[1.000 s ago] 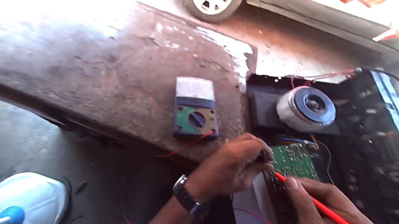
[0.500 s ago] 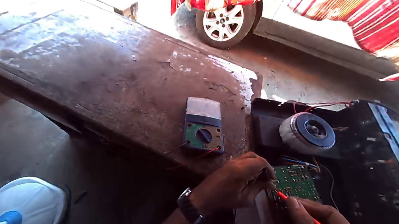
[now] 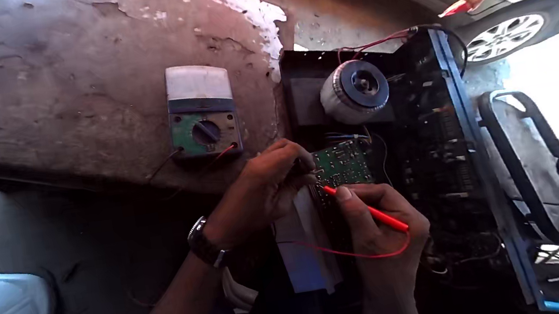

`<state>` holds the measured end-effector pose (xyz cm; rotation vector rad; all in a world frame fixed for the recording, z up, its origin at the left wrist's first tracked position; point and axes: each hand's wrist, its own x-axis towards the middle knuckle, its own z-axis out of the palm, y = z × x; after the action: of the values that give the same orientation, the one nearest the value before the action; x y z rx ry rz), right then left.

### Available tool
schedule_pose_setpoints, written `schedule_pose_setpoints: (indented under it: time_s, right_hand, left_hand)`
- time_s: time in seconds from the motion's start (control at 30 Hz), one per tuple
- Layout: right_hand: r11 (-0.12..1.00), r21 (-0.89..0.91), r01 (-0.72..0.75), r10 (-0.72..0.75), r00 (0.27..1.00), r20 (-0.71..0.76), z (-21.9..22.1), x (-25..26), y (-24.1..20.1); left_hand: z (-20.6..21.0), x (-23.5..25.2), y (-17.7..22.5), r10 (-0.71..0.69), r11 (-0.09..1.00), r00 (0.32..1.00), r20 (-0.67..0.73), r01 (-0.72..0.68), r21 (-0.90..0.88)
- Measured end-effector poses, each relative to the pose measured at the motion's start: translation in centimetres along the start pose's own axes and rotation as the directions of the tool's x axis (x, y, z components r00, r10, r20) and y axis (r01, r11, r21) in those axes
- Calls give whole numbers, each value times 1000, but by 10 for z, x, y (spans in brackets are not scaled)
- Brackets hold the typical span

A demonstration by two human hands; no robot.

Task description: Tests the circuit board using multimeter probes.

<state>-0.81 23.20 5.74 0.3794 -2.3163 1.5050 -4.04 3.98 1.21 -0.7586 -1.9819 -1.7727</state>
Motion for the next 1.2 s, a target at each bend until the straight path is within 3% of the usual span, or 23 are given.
schedule_pose_setpoints:
  time_s: [0.43,0.63,1.03,1.2]
  right_hand:
    - [999,-5,36,-36,999,40,0,0,-2]
    - [1000,5,30,-30,995,93,0,2,-6]
    - [1000,7,1,-1,997,79,-1,2,-3]
    - [1000,-12,16,-15,999,36,-2,0,1]
  left_hand:
    - [0,0,-1,17,999,999,-28,-16,33]
    - [-4,3,-2,42,999,999,-6,-42,-32]
    - [-3,4,-4,65,997,998,1,-65,-34]
    - [0,1,-4,7,1000,1000,-4,-7,-17]
